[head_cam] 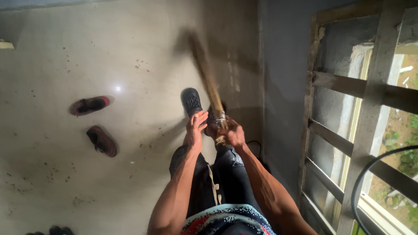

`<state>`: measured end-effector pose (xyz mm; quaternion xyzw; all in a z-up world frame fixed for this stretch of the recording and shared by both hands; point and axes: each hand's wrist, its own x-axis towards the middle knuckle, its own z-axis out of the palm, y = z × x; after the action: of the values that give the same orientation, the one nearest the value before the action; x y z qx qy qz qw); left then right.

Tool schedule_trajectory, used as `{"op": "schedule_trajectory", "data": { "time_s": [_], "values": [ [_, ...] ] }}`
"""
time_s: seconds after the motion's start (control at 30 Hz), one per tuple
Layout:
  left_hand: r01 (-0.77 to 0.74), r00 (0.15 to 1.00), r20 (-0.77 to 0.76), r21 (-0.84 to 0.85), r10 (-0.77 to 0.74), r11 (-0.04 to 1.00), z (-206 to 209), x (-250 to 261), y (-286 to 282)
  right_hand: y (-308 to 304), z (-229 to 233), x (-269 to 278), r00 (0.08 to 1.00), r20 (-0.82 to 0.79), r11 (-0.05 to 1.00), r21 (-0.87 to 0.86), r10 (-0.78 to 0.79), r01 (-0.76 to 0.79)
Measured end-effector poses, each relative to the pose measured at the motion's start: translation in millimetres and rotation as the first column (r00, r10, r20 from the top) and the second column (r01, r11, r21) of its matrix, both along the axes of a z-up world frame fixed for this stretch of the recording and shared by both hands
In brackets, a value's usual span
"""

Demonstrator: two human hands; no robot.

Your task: The person cleans a traditional hand broom by picking off debris by hand and shaking it.

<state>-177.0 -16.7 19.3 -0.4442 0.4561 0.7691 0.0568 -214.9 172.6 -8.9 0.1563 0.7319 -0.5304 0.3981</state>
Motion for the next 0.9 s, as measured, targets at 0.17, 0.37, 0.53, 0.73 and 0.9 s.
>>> {"op": "schedule_trajectory", "data": {
  "time_s": [0.17, 0.37, 0.53, 0.73, 0.9],
  "values": [
    [0.047, 0.999, -0.019, 0.03, -0.047, 0.998, -2.1, -17.6, -4.6, 26.0, -16.4, 3.4, 0.846, 0.133, 0.848, -0.061, -0.516, 0.527],
    [0.126, 0.992, -0.021, 0.047, -0.125, 0.991, 4.3, -30.8, -8.8, 44.7, -45.3, -67.7, 0.908, 0.256, 0.941, 0.03, -0.332, 0.336],
    [0.161, 0.987, -0.017, 0.056, -0.16, 0.985, 4.2, -33.8, -6.7, 46.5, -24.3, -67.2, 0.954, 0.117, 0.906, -0.301, -0.275, 0.298],
    [0.171, 0.985, -0.026, 0.073, -0.169, 0.983, 2.2, -44.0, -8.4, 24.6, 3.8, -64.5, 0.897, -0.008, 0.878, -0.211, -0.441, 0.43],
    [0.173, 0.984, -0.045, 0.093, -0.17, 0.98, -7.6, -49.3, -11.4, 19.4, -29.6, -99.3, 0.908, 0.044, 0.906, -0.068, -0.416, 0.418]
  ]
}}
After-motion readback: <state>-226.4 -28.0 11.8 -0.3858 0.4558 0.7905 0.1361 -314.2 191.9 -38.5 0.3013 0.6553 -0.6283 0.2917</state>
